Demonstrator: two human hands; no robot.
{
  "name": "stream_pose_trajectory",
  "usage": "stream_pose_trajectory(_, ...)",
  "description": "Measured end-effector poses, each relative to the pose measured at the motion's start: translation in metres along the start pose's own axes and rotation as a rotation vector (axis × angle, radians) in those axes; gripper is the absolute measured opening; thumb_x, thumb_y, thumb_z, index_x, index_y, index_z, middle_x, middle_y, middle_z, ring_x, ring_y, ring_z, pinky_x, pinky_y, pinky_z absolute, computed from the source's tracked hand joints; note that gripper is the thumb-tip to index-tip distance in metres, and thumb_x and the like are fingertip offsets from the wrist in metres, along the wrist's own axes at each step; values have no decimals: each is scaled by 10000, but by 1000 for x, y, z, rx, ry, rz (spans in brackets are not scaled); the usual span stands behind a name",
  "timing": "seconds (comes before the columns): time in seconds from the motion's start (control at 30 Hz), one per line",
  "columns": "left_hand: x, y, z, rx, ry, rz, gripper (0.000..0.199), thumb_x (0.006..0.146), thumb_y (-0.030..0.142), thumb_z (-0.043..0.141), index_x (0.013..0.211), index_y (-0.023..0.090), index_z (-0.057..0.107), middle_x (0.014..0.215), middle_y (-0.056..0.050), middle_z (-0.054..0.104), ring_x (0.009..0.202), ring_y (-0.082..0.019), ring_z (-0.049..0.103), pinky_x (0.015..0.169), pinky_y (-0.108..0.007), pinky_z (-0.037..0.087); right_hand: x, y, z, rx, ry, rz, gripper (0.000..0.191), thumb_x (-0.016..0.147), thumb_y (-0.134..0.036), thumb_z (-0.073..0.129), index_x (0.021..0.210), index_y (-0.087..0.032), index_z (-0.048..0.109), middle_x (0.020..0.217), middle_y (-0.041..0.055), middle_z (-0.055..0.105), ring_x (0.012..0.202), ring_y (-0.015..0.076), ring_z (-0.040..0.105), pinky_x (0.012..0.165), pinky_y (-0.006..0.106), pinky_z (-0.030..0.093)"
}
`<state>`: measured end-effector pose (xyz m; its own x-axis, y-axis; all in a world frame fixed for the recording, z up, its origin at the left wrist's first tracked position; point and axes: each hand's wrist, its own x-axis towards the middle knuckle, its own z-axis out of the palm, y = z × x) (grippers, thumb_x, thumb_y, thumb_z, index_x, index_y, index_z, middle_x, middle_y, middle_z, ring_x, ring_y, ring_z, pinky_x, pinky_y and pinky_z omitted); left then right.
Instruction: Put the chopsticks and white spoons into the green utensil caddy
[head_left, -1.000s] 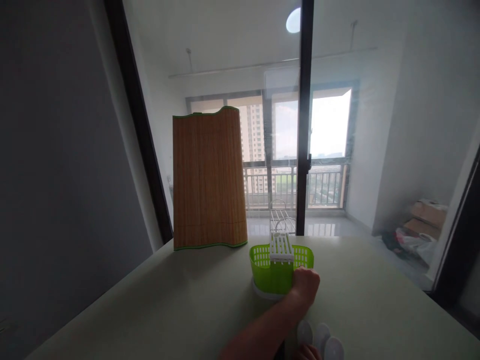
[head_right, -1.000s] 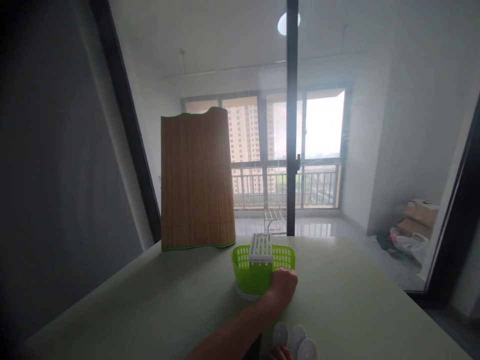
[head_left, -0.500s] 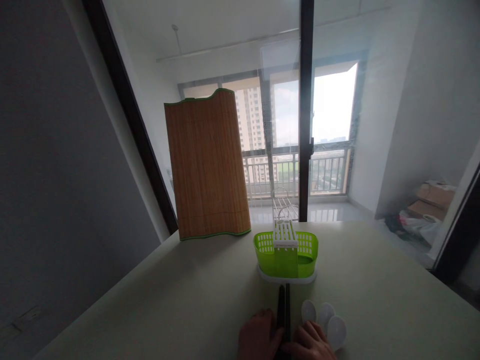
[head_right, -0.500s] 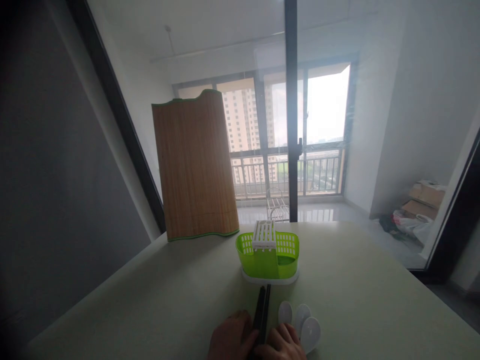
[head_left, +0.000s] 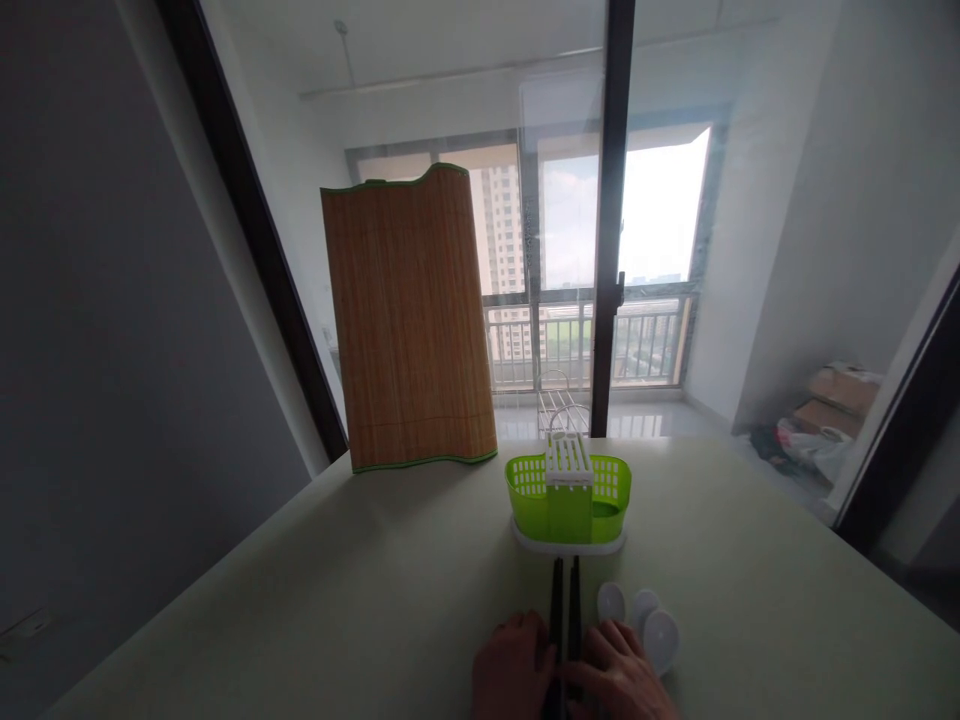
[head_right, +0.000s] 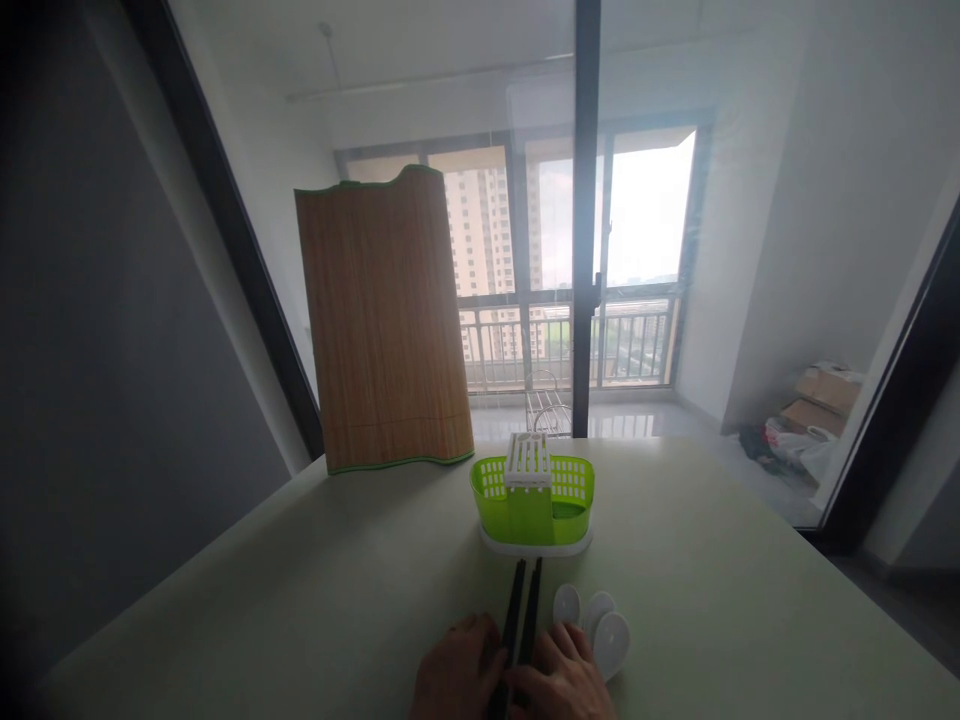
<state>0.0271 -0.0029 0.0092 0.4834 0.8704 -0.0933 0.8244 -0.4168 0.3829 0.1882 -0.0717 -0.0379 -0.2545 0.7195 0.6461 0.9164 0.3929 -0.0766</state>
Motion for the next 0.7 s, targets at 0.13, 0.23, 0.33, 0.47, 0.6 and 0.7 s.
stream_pose_trajectory(0.13, 2, 1, -3, 8, 0, -12, 231, 831, 237, 441, 938, 212, 645, 994, -62, 699, 911, -227, 659, 760, -321, 464, 4, -3, -6, 18, -93, 38, 192, 701, -308, 770, 859, -359, 675, 779, -13, 650, 738, 191, 569, 698, 322, 403)
stream_pose_trajectory(0.23, 4, 5, -4, 35, 19, -21, 252, 840, 304, 459, 962, 189, 645, 999, -96, 699, 908, -267, 670, 758, -359, 485, 3, -3, -10, 60, -144, 61, 134, 759, -292, 711, 878, -343, 676, 804, 2, 656, 767, 196, 580, 711, 332, 417)
stream_pose_trajectory(0.33, 7, 9, -3, 74, 6, -26, 276, 809, 276, 502, 1012, 160, 648, 1028, -139, 697, 922, -314, 678, 753, -396, 502, 0, -1, -13, 117, -196, 97, 100, 796, -278, 666, 882, -327, 679, 826, 15, 657, 807, 205, 586, 743, 351, 436)
stream_pose_trajectory(0.47, 11, 7, -8, 122, 29, -52, 327, 780, 111, 433, 1003, 118, 672, 978, -182, 712, 907, -328, 693, 737, -401, 506, 1, 0, -18, 168, -304, 160, 140, 803, -272, 636, 909, -338, 697, 846, 34, 657, 835, 220, 587, 761, 377, 450)
stream_pose_trajectory(0.6, 12, -11, -19, 196, 65, -41, 322, 745, 55, 419, 896, 112, 699, 937, -201, 723, 891, -324, 697, 730, -381, 497, 10, -2, -24, 198, -385, 223, 133, 792, -274, 619, 893, -307, 699, 897, 43, 665, 893, 229, 584, 837, 417, 429)
stream_pose_trajectory(0.7, 10, -24, -28, 198, 134, -16, 252, 757, 93, 453, 841, 149, 684, 876, -160, 732, 832, -284, 701, 693, -338, 485, 19, -7, -21, 212, -387, 279, 100, 807, -275, 584, 825, -279, 682, 888, 28, 667, 915, 226, 583, 836, 400, 408)
